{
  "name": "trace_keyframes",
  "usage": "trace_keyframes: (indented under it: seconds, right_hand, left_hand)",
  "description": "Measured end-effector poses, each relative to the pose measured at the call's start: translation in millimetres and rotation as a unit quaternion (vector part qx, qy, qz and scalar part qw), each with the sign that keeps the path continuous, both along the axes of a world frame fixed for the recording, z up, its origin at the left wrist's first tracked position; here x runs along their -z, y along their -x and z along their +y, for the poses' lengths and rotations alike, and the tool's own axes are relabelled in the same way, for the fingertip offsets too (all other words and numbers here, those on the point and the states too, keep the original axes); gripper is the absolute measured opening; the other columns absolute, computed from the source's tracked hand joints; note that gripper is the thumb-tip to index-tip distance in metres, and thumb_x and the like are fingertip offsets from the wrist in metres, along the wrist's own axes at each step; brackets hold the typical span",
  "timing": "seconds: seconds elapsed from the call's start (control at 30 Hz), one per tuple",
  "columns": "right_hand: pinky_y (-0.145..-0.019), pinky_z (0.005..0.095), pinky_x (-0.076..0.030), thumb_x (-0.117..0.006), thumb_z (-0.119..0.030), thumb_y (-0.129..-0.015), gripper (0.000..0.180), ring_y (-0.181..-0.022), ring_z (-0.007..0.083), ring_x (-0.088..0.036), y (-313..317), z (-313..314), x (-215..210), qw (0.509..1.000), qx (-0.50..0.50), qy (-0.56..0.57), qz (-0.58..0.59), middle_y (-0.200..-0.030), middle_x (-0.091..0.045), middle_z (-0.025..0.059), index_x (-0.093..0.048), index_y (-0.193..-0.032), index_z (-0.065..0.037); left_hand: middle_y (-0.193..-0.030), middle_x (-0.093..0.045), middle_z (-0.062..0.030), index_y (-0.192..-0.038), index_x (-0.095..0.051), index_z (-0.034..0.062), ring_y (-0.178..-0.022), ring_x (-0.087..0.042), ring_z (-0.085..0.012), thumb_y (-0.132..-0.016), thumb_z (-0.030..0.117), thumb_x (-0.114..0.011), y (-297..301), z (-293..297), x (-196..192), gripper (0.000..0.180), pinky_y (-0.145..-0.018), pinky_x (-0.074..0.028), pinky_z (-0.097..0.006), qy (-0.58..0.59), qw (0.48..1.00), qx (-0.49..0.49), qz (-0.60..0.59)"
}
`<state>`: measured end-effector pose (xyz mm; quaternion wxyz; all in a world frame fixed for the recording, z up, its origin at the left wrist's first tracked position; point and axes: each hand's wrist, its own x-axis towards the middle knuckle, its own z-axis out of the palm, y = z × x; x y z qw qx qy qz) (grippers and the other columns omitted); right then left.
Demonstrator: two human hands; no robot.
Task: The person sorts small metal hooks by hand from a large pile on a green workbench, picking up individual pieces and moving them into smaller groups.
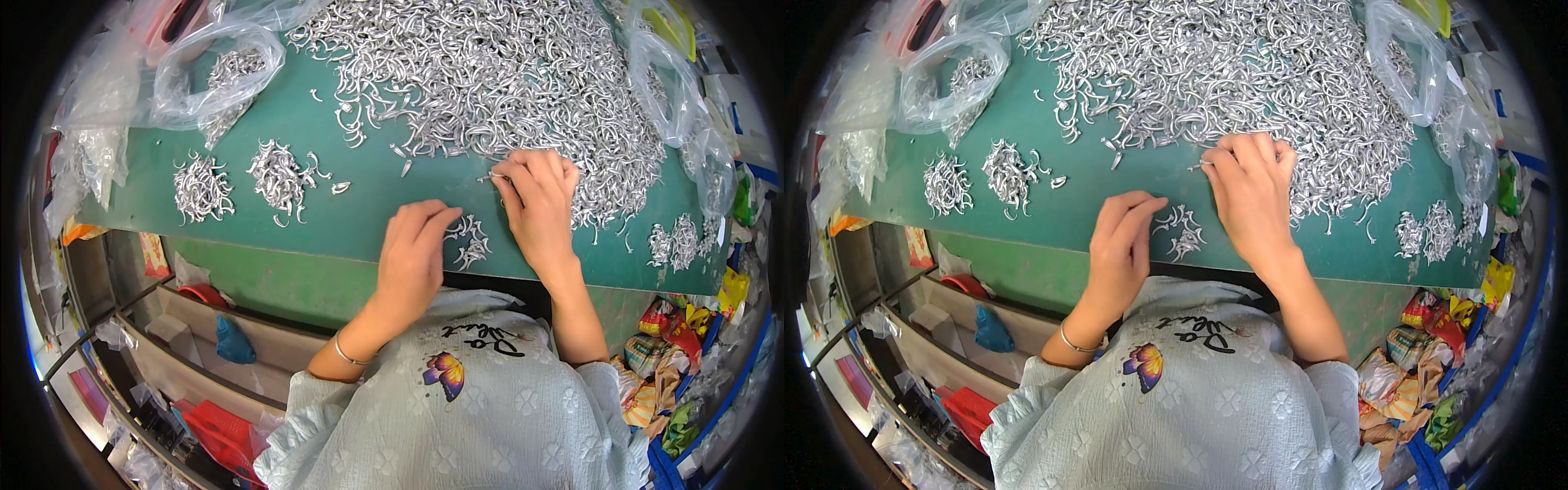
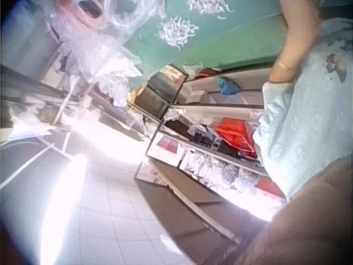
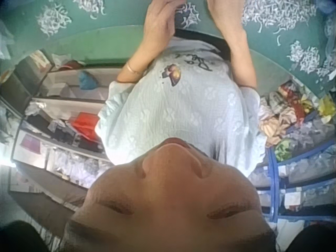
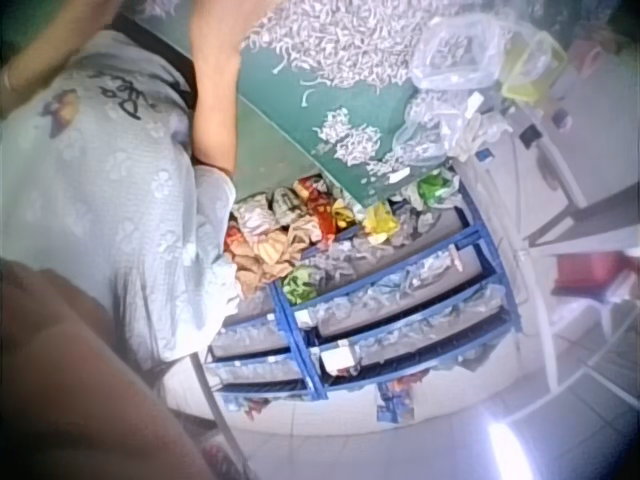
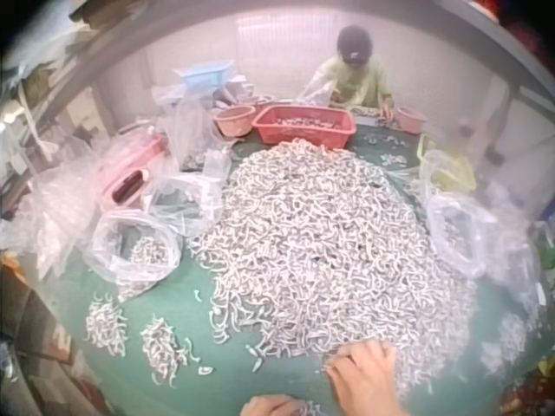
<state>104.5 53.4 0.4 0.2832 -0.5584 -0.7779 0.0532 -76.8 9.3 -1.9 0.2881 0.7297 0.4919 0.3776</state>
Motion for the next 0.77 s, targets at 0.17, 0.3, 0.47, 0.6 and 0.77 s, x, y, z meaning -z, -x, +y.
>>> trace_keyframes:
  seconds: [0.17,0.3,0.47,0.6,0.77]
  right_hand:
    - [-0.081,0.0355,-0.037,-0.074,-0.005,-0.076,0.015,-0.088,0.0232,-0.054,-6.4,-15.9,-16.1,0.993,-0.054,0.054,0.085,-0.093,-0.060,0.0034,-0.068,-0.090,-0.007]
    - [-0.077,0.0354,-0.039,-0.072,-0.006,-0.077,0.015,-0.088,0.0246,-0.053,-6.1,-31.1,-15.6,0.986,-0.102,0.119,0.058,-0.096,-0.059,0.0047,-0.068,-0.091,-0.005]
    - [-0.078,0.0357,-0.039,-0.072,-0.007,-0.078,0.017,-0.091,0.0246,-0.053,-12.8,-19.9,-21.5,0.992,-0.022,0.071,0.098,-0.097,-0.060,0.0058,-0.067,-0.094,-0.005]
    - [-0.079,0.0379,-0.037,-0.071,-0.006,-0.079,0.020,-0.088,0.0255,-0.053,-2.9,-3.0,-7.3,0.999,-0.012,0.030,-0.020,-0.091,-0.058,0.0056,-0.063,-0.097,-0.006]
    - [-0.083,0.0424,-0.035,-0.068,-0.007,-0.082,0.018,-0.094,0.0254,-0.052,-19.1,-6.6,-2.0,0.997,0.002,0.070,-0.019,-0.100,-0.057,0.0069,-0.061,-0.098,-0.009]
  left_hand:
    - [-0.104,-0.059,-0.0138,-0.109,-0.064,-0.0001,-0.093,-0.056,-0.0331,-0.083,-0.008,-0.062,5.5,19.9,-1.8,0.028,-0.083,-0.045,-0.039,-0.020,0.998,-0.038,0.049]
    - [-0.105,-0.057,-0.0120,-0.113,-0.063,0.0029,-0.094,-0.053,-0.0307,-0.083,-0.003,-0.065,-1.9,41.2,3.1,0.030,-0.083,-0.041,-0.039,-0.041,0.992,-0.042,0.113]
    - [-0.102,-0.055,-0.0096,-0.107,-0.064,0.0053,-0.093,-0.052,-0.0286,-0.084,0.000,-0.065,-9.7,55.8,5.5,0.023,-0.080,-0.038,-0.038,-0.043,0.985,-0.053,0.158]
    - [-0.099,-0.055,-0.0082,-0.100,-0.063,0.0054,-0.092,-0.052,-0.0280,-0.083,0.001,-0.067,-10.3,57.5,4.3,0.018,-0.078,-0.038,-0.037,-0.043,0.987,-0.051,0.148]
    - [-0.100,-0.056,-0.0081,-0.099,-0.064,0.0065,-0.093,-0.052,-0.0275,-0.084,0.002,-0.067,-1.8,49.2,9.8,0.016,-0.078,-0.037,-0.038,-0.051,0.991,-0.051,0.114]
